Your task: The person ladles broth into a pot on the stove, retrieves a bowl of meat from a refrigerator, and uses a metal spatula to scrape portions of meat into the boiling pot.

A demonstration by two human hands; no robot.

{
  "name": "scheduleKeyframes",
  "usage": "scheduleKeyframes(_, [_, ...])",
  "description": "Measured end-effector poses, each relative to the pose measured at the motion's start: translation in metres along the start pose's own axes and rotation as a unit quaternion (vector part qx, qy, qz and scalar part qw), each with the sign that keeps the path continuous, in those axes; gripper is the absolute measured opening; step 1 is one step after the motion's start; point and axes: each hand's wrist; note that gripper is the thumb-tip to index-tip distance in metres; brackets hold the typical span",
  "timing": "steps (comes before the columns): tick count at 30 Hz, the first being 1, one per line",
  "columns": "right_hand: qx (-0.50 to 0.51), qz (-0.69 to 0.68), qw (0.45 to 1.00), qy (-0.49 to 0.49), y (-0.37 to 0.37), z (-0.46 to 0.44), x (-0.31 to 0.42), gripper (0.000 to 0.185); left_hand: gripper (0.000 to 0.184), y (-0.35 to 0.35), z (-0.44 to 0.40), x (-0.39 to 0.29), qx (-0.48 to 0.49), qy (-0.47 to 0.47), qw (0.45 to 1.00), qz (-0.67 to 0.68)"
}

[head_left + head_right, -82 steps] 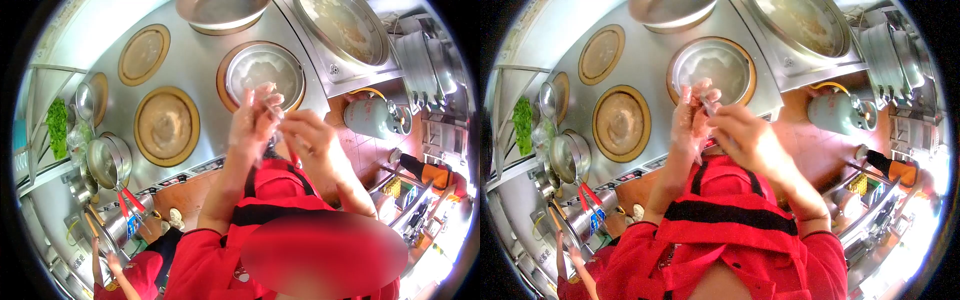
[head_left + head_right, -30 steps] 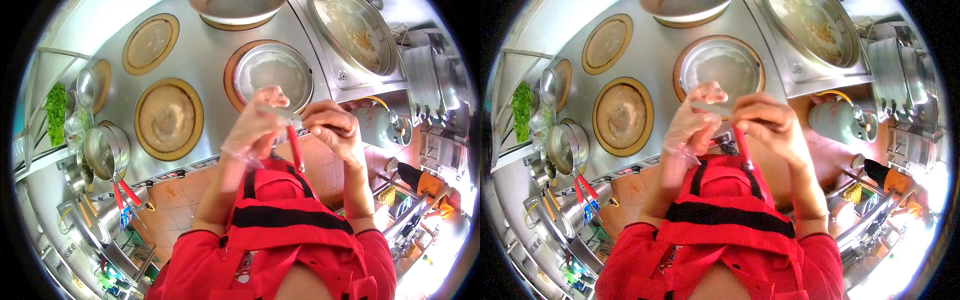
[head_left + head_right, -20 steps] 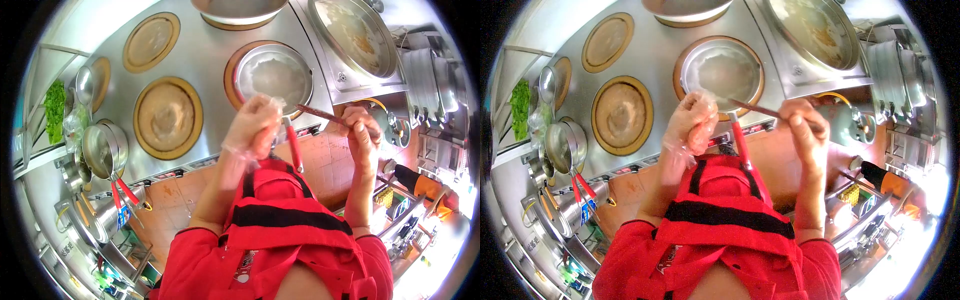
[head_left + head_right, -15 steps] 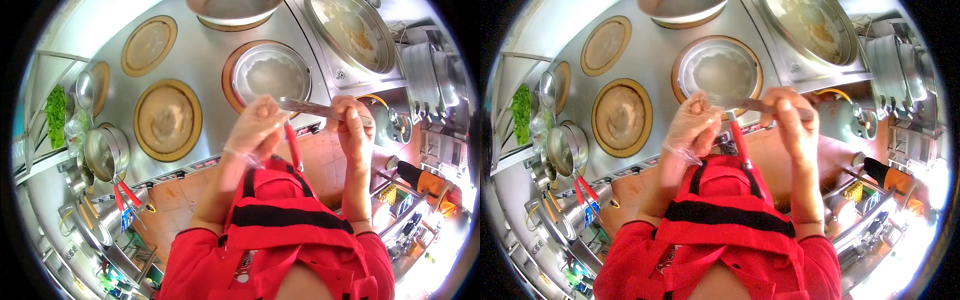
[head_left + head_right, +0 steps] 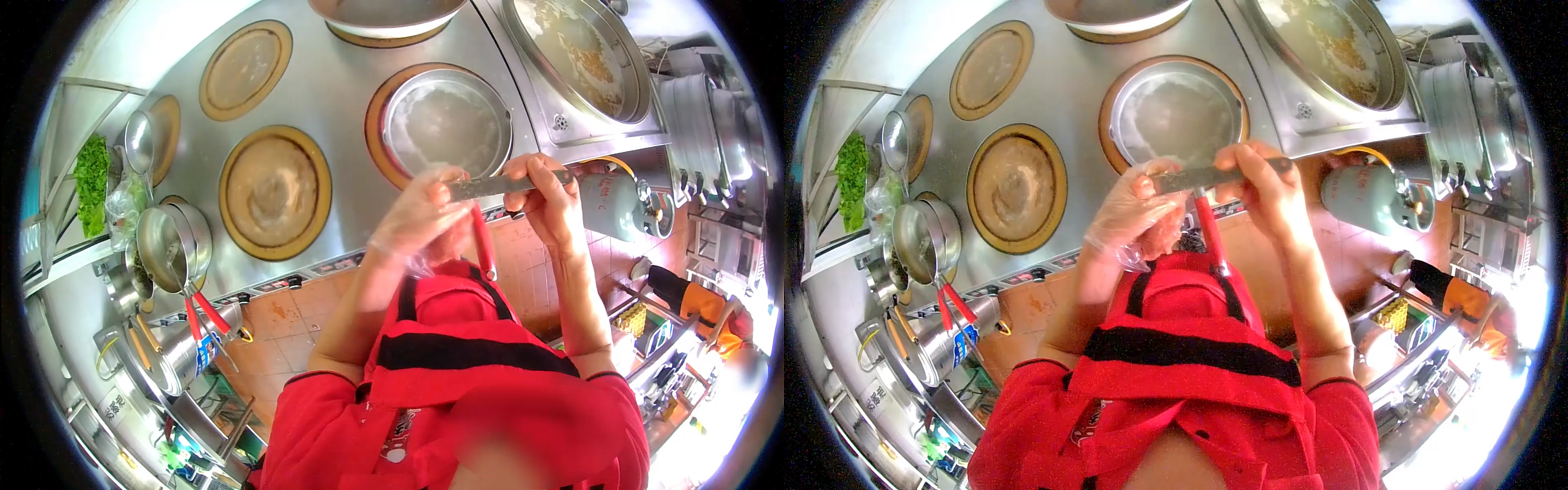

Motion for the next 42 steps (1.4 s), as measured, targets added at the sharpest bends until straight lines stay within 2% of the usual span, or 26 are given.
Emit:
scheduleKeyframes(3, [-0.043, -0.153, 0.984, 0.084, -0.009, 0.001, -0.02, 0.021, 0.023, -0.004, -0.006, 0.0, 0.027, 0.019, 0.999, -0.001])
scheduleKeyframes(4, [-0.081, -0.138, 0.986, 0.046, -0.008, -0.001, -0.019, 0.021, 0.022, -0.007, -0.01, 0.001, 0.035, 0.027, 0.999, -0.003])
scheduleKeyframes(6, [-0.156, -0.108, 0.981, -0.029, -0.005, -0.002, -0.016, 0.021, 0.019, -0.019, -0.006, 0.005, 0.074, 0.038, 0.993, 0.082])
scheduleKeyframes(7, [-0.086, -0.059, 0.992, -0.072, -0.019, -0.003, -0.018, 0.018, 0.017, -0.026, -0.006, 0.008, 0.11, 0.057, 0.983, 0.134])
scheduleKeyframes(8, [-0.055, 0.076, 0.992, -0.08, -0.022, -0.007, -0.021, 0.017, 0.016, -0.034, -0.005, 0.01, 0.148, 0.073, 0.969, 0.185])
scheduleKeyframes(9, [-0.025, 0.21, 0.974, -0.085, -0.023, -0.009, -0.023, 0.017, 0.014, -0.041, -0.007, 0.013, 0.201, 0.101, 0.943, 0.244])
scheduleKeyframes(10, [0.006, 0.34, 0.936, -0.088, -0.024, -0.009, -0.025, 0.017, 0.014, -0.045, -0.006, 0.017, 0.179, 0.119, 0.933, 0.287])
scheduleKeyframes(11, [0.053, 0.357, 0.926, -0.107, -0.027, -0.01, -0.03, 0.018, 0.015, -0.048, -0.004, 0.021, 0.157, 0.14, 0.921, 0.327])
scheduleKeyframes(14, [0.102, 0.495, 0.84, -0.196, -0.024, -0.011, -0.037, 0.015, 0.019, -0.07, -0.008, 0.028, 0.195, 0.135, 0.893, 0.384])
scheduleKeyframes(15, [0.091, 0.492, 0.843, -0.197, -0.023, -0.008, -0.037, 0.015, 0.022, -0.055, 0.001, 0.019, 0.188, 0.15, 0.885, 0.398])
scheduleKeyframes(17, [0.075, 0.489, 0.845, -0.203, -0.024, -0.005, -0.033, 0.016, 0.023, -0.052, 0.0, 0.009, 0.232, 0.167, 0.875, 0.39])
scheduleKeyframes(20, [0.012, 0.368, 0.919, -0.138, -0.021, 0.0, -0.022, 0.017, 0.024, -0.047, -0.001, 0.005, 0.238, 0.161, 0.872, 0.396])
scheduleKeyframes(21, [0.011, 0.295, 0.946, -0.136, -0.024, 0.003, -0.016, 0.017, 0.025, -0.047, -0.003, 0.004, 0.243, 0.165, 0.87, 0.396])
scheduleKeyframes(22, [0.009, 0.279, 0.954, -0.113, -0.027, 0.008, -0.008, 0.017, 0.026, -0.046, -0.001, 0.009, 0.242, 0.162, 0.868, 0.403])
scheduleKeyframes(24, [0.056, 0.112, 0.986, -0.112, -0.024, 0.019, 0.012, 0.018, 0.027, -0.047, -0.006, 0.007, 0.261, 0.146, 0.854, 0.426])
scheduleKeyframes(25, [0.109, 0.11, 0.98, -0.122, -0.019, 0.02, 0.017, 0.018, 0.029, -0.045, -0.008, 0.004, 0.271, 0.137, 0.847, 0.436])
scheduleKeyframes(27, [0.209, 0.106, 0.963, -0.137, -0.01, 0.026, 0.025, 0.019, 0.03, -0.026, 0.001, 0.002, 0.154, 0.143, 0.893, 0.398])
scheduleKeyframes(29, [0.243, 0.122, 0.959, -0.082, 0.003, 0.027, 0.034, 0.021, 0.032, -0.019, 0.005, 0.002, 0.147, 0.127, 0.906, 0.377])
scheduleKeyframes(30, [0.25, 0.126, 0.957, -0.072, 0.007, 0.027, 0.035, 0.02, 0.034, -0.021, 0.004, 0.005, 0.199, 0.108, 0.898, 0.378])
scheduleKeyframes(31, [0.243, 0.134, 0.957, -0.079, 0.009, 0.024, 0.036, 0.019, 0.035, -0.021, 0.006, 0.006, 0.249, 0.088, 0.888, 0.377])
scheduleKeyframes(35, [0.208, 0.198, 0.951, -0.112, 0.017, 0.011, 0.032, 0.017, 0.04, 0.01, 0.017, 0.005, 0.027, 0.113, 0.94, 0.32])
scheduleKeyframes(38, [0.166, 0.212, 0.955, -0.129, 0.024, 0.01, 0.025, 0.015, 0.032, 0.006, 0.02, 0.009, 0.093, 0.105, 0.94, 0.31])
scheduleKeyframes(41, [0.136, 0.225, 0.954, -0.146, 0.027, 0.015, 0.023, 0.015, 0.019, -0.008, 0.011, 0.017, 0.121, 0.159, 0.951, 0.237])
scheduleKeyframes(42, [0.128, 0.226, 0.953, -0.154, 0.03, 0.019, 0.024, 0.015, 0.014, -0.004, 0.013, 0.014, 0.08, 0.147, 0.954, 0.251])
Point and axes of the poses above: each hand's wrist, its own z-axis away from the middle knuckle, its own y-axis out of the palm, x = y × z, and after that the axes turned 15 degrees about -y, right-handed
